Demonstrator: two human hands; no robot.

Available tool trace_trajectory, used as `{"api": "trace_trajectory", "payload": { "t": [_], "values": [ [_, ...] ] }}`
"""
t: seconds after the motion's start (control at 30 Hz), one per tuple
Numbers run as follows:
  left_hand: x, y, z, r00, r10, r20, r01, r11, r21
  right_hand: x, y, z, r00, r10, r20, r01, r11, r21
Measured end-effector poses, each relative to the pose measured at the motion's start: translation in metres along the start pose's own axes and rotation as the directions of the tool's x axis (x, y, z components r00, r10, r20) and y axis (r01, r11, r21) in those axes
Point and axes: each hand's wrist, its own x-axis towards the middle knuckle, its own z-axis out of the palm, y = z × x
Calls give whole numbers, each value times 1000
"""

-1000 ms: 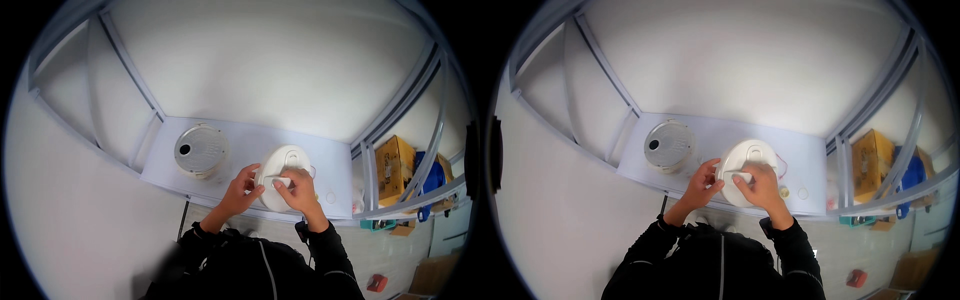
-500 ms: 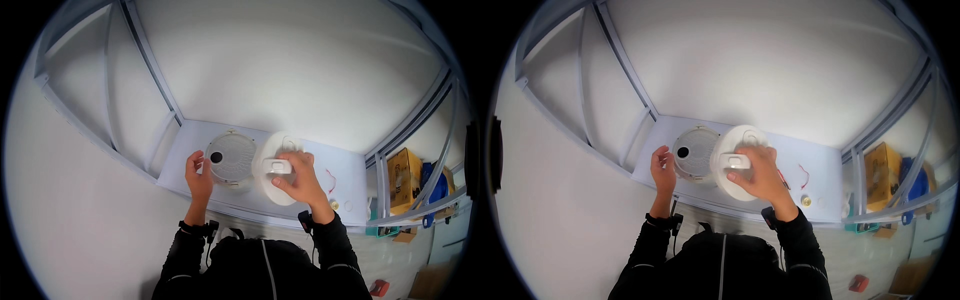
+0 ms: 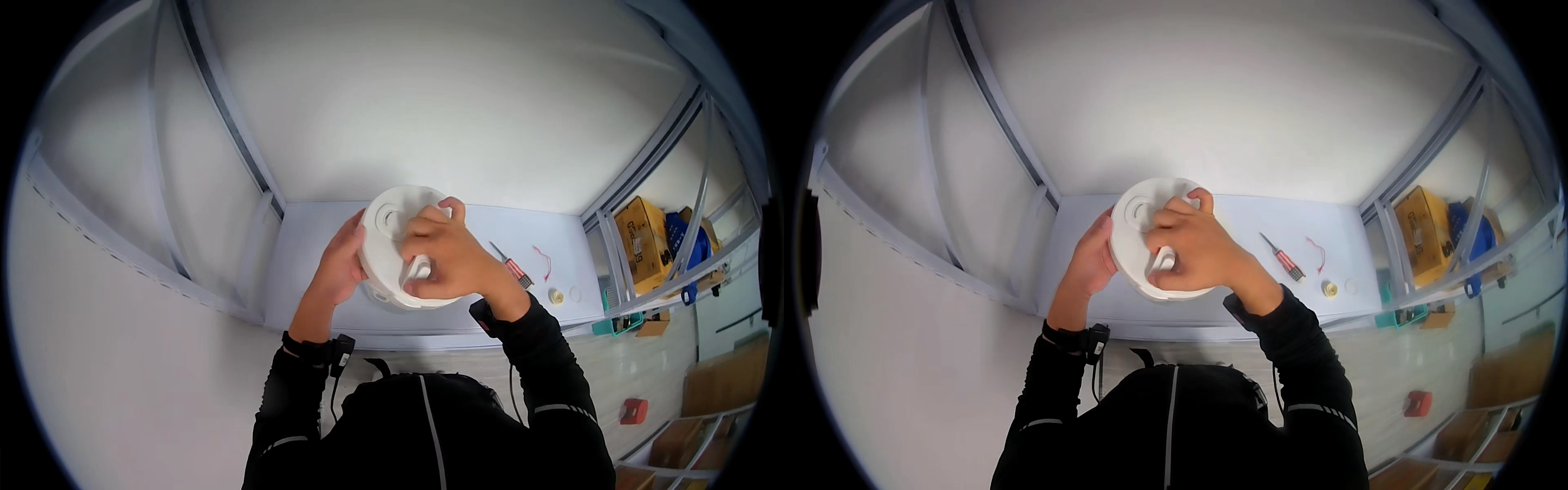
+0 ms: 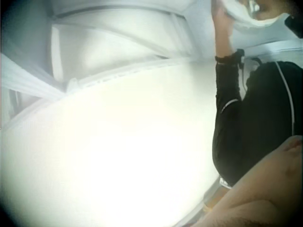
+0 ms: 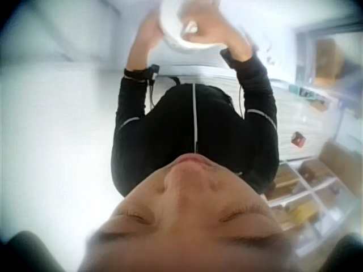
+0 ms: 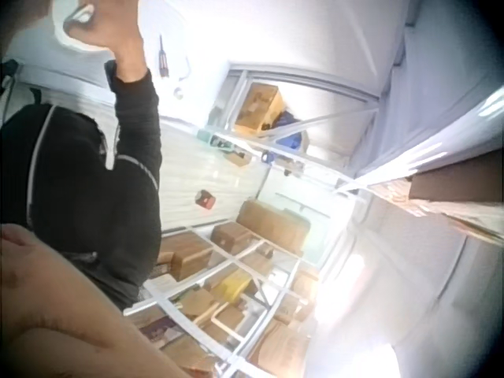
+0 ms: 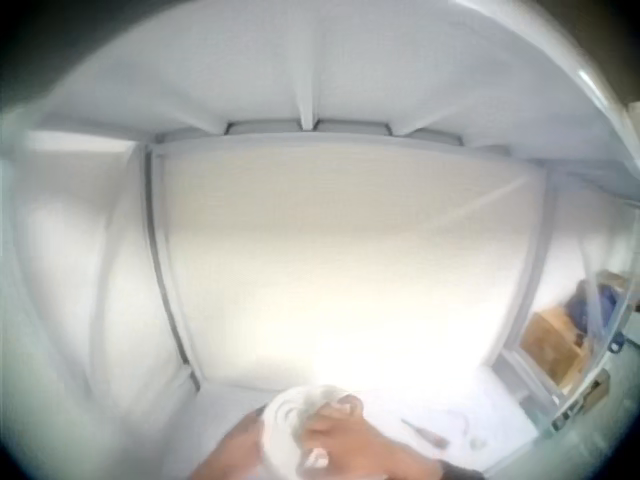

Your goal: The person assembles a white cylindrical appliance on a workbench. They use a screwdriver to tighten screws on the base, attach a central plastic component, and secure the top cover. The person repeatedly opens and closes the lid to check alignment before final assembly.

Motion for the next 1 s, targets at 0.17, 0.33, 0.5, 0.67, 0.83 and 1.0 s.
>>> {"api": "trace_trajectory", "payload": {
  "t": [0.17, 0.33, 0.5, 0.67, 0.83, 1.0],
  "values": [
    [-3, 3, -11, 981, 45, 191, -51, 998, 27, -6, -15, 29, 963, 106, -249, -152, 973, -173],
    [-2, -23, -26, 984, 118, 136, -102, 988, -115, -34, -25, 51, 663, 537, -521, -521, 831, 194],
    [-7, -45, -17, 985, 52, 166, -20, 982, -190, -65, 9, 74, 445, 739, -506, -677, 648, 350],
    [-13, -48, -16, 987, 160, 30, -161, 986, 47, -68, 37, 88, 385, 867, -318, -623, 498, 603],
    [-2, -48, -13, 882, 453, -131, -156, 543, 825, -53, 31, 87, 405, 837, -369, -702, 543, 461],
    [18, -61, -32, 896, 403, -188, -65, 537, 841, -43, 37, 82, 393, 863, -316, -736, 502, 454]
  ]
}}
